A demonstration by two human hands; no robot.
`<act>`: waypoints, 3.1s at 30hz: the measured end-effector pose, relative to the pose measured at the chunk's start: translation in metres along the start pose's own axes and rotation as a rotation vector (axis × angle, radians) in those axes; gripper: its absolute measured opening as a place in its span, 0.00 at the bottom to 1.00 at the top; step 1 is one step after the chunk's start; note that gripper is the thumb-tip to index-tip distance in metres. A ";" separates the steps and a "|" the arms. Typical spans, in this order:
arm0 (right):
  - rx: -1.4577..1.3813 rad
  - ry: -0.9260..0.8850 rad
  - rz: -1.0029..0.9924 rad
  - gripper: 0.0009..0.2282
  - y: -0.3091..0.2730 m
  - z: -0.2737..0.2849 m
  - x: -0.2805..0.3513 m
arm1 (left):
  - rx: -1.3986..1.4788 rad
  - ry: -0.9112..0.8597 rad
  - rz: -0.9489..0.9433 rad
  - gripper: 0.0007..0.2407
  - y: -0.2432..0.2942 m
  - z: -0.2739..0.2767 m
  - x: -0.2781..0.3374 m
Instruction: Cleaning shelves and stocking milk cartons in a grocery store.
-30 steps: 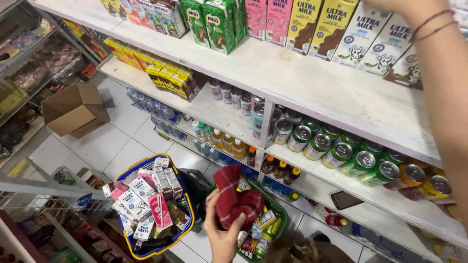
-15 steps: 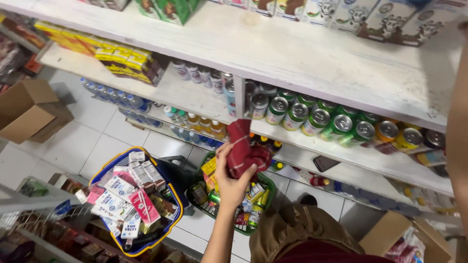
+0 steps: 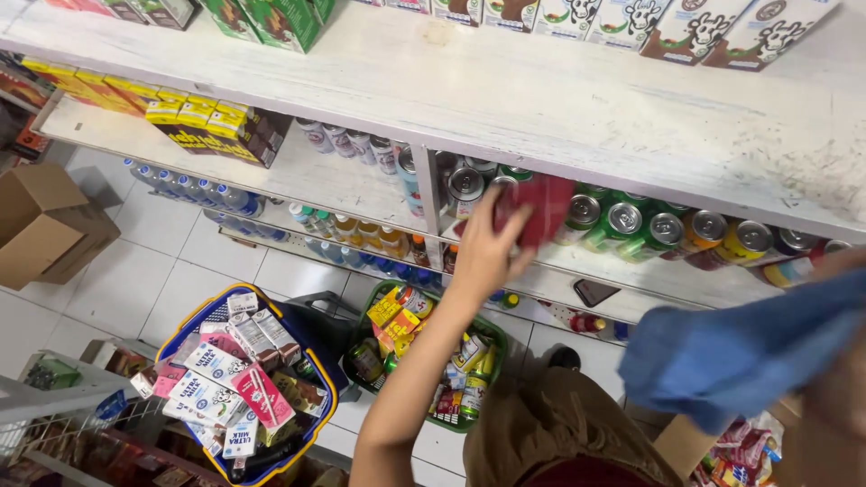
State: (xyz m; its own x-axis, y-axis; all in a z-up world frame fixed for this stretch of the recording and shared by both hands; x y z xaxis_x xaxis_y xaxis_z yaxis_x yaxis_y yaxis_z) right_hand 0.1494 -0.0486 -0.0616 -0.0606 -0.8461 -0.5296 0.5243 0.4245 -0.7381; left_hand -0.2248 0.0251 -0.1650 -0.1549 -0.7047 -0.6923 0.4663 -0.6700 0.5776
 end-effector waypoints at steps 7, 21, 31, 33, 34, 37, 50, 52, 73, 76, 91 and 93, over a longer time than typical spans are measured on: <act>0.001 -0.042 -0.202 0.06 -0.062 -0.064 0.003 | -0.140 -0.206 0.247 0.26 -0.090 -0.066 -0.035; -0.272 -0.284 -0.482 0.09 0.030 -0.096 0.018 | -0.458 -0.051 0.516 0.32 -0.054 -0.077 -0.008; -0.038 -0.531 -0.360 0.08 0.052 -0.135 0.059 | 1.413 0.627 1.198 0.33 0.097 -0.119 0.140; -0.217 -0.665 -0.295 0.08 0.037 -0.152 0.075 | 1.428 0.751 1.075 0.33 0.104 -0.130 0.158; -0.400 -0.756 -0.238 0.07 0.026 -0.161 0.083 | 1.437 0.828 0.944 0.32 0.107 -0.133 0.165; -0.426 -0.963 -0.249 0.07 0.032 -0.172 0.124 | 1.451 1.071 0.993 0.33 0.110 -0.136 0.193; -0.538 -1.312 0.010 0.08 -0.009 -0.239 0.158 | 1.339 1.604 0.752 0.20 0.143 -0.067 0.282; -0.449 -1.343 0.186 0.09 -0.017 -0.257 0.157 | 1.358 1.858 0.779 0.18 0.139 -0.061 0.306; -0.085 -1.417 -0.181 0.28 -0.026 -0.693 0.342 | -0.386 1.413 0.898 0.28 -0.034 0.286 0.463; 0.152 -1.347 -0.180 0.35 -0.065 -0.702 0.342 | -0.420 1.392 0.914 0.27 -0.062 0.322 0.469; 0.174 -1.081 0.057 0.42 -0.068 -0.725 0.375 | -0.241 1.172 1.475 0.47 -0.137 0.338 0.461; 0.198 -1.096 0.009 0.40 -0.075 -0.717 0.368 | -0.137 1.236 1.398 0.45 -0.127 0.345 0.464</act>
State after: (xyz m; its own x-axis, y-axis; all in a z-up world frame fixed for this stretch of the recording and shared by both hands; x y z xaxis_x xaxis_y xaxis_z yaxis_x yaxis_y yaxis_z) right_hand -0.5215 -0.1605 -0.5007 0.6755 -0.7118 0.1926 0.6530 0.4560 -0.6047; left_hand -0.6569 -0.2976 -0.4106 0.9596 -0.0689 0.2728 -0.2503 0.2338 0.9395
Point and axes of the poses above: each hand's wrist, its own x-axis away from the middle knuckle, its own z-axis out of the back of the hand, y = z × x, the point moved 4 cm from there along -x, towards the middle knuckle, and after that the axes turned 15 degrees about x, right-handed, at the moved point
